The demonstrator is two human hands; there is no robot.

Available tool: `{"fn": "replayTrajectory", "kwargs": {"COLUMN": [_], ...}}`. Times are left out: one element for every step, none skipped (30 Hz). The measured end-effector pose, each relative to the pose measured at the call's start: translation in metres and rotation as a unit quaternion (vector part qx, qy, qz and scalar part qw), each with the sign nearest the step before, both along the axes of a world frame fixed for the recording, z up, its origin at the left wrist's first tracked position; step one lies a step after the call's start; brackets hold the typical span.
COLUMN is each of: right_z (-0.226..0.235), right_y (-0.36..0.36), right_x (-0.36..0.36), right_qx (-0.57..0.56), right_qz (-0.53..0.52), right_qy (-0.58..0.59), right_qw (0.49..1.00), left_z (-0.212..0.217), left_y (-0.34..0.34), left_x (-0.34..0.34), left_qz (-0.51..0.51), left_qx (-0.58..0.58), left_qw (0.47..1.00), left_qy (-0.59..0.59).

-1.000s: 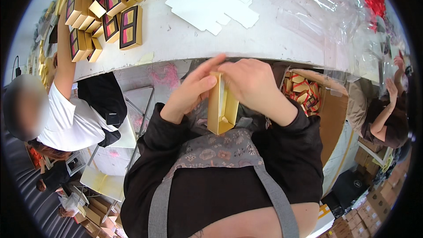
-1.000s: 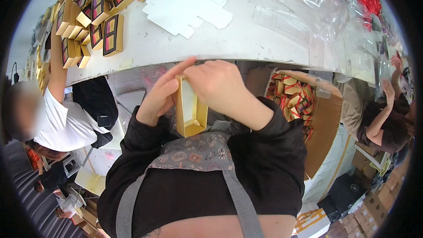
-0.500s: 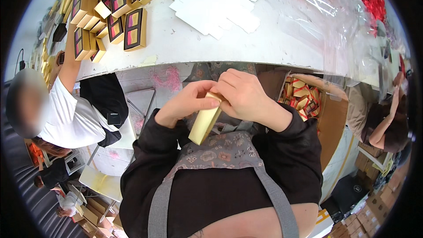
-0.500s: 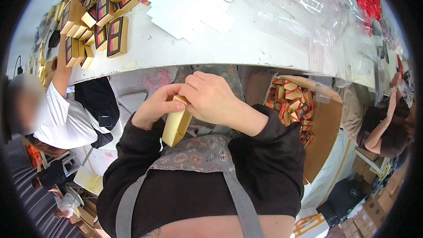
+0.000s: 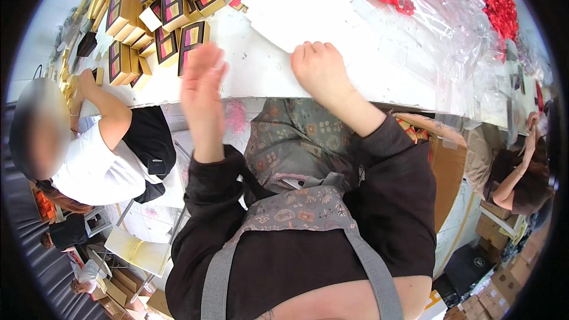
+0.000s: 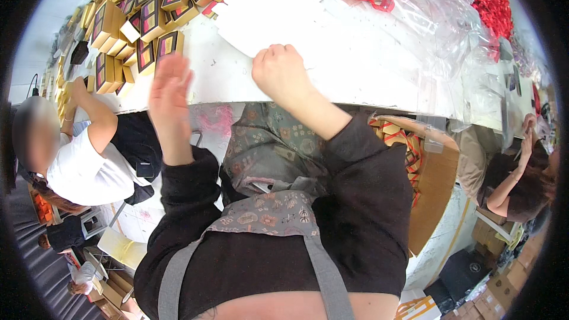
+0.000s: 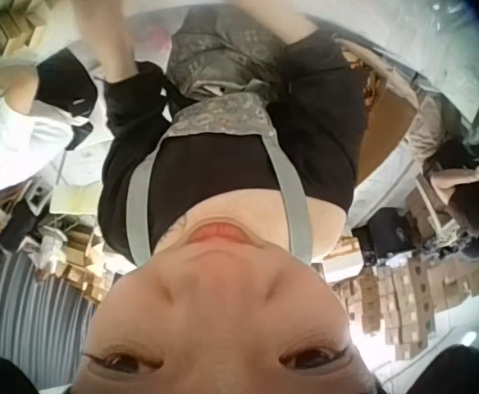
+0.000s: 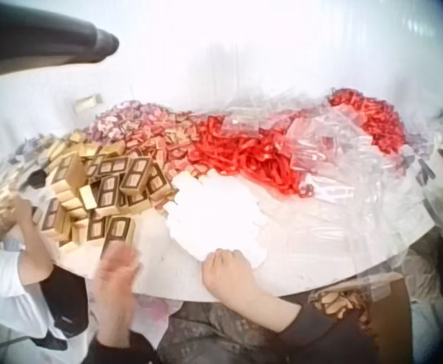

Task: The person folds flat cardboard pieces into small rectangular boxes, inserts a white foam insert, and places a small rectangular item inside. They then close the box and tie a red ribbon around it. The process is repeated for multiple boxes.

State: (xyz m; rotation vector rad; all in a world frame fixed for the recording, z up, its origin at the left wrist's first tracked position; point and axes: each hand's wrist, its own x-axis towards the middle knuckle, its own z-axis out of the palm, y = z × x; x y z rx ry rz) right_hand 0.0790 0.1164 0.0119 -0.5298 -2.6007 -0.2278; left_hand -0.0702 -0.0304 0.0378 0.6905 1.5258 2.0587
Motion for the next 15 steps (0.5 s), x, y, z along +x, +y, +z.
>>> {"fn": "replayTrajectory", "kwargs": {"right_z": [0.007, 0.012, 0.016, 0.017, 0.017, 0.016, 0.013, 0.008, 0.006, 0.007, 0.012, 0.015, 0.014, 0.021, 0.03], "right_y": [0.005, 0.011, 0.014, 0.014, 0.012, 0.009, 0.007, 0.004, 0.0, -0.004, -0.011, -0.018, -0.025, -0.032, -0.036], "right_x": [0.003, 0.005, 0.007, 0.007, 0.01, 0.012, 0.014, 0.015, 0.017, 0.019, 0.02, 0.023, 0.028, 0.035, 0.042], "right_qx": [-0.028, -0.052, -0.021, -0.026, -0.033, -0.04, -0.062, -0.085, -0.107, -0.079, -0.051, -0.022, -0.072, -0.1, -0.127], "right_qz": [0.002, 0.007, -0.019, -0.024, -0.033, -0.041, -0.035, -0.029, -0.024, 0.012, 0.046, 0.081, 0.147, 0.114, 0.083], "right_qy": [0.012, 0.023, 0.091, 0.108, 0.126, 0.144, 0.122, 0.102, 0.081, 0.107, 0.131, 0.155, 0.069, 0.089, 0.111], "right_qw": [1.0, 0.998, 0.996, 0.994, 0.991, 0.988, 0.99, 0.991, 0.991, 0.991, 0.989, 0.984, 0.984, 0.984, 0.982], "left_z": [-0.009, -0.012, -0.011, -0.009, -0.007, -0.008, -0.01, -0.011, -0.012, -0.013, -0.015, -0.016, -0.019, -0.022, -0.023], "left_y": [-0.002, -0.002, 0.001, 0.004, 0.007, 0.014, 0.024, 0.032, 0.039, 0.045, 0.051, 0.053, 0.051, 0.044, 0.037], "left_x": [0.01, 0.018, 0.023, 0.029, 0.035, 0.039, 0.041, 0.04, 0.038, 0.036, 0.035, 0.036, 0.036, 0.035, 0.031], "left_qz": [-0.044, -0.086, -0.115, -0.145, -0.177, -0.176, -0.175, -0.175, -0.165, -0.155, -0.145, -0.135, -0.115, -0.096, -0.073], "left_qx": [-0.03, -0.057, -0.054, -0.05, -0.048, -0.038, -0.027, -0.018, -0.021, -0.024, -0.026, -0.029, -0.026, -0.025, -0.022], "left_qw": [0.998, 0.993, 0.989, 0.984, 0.977, 0.976, 0.974, 0.972, 0.973, 0.974, 0.975, 0.975, 0.982, 0.988, 0.993], "left_qy": [-0.026, -0.053, -0.072, -0.091, -0.11, -0.126, -0.141, -0.156, -0.16, -0.163, -0.168, -0.172, -0.147, -0.12, -0.09]}}
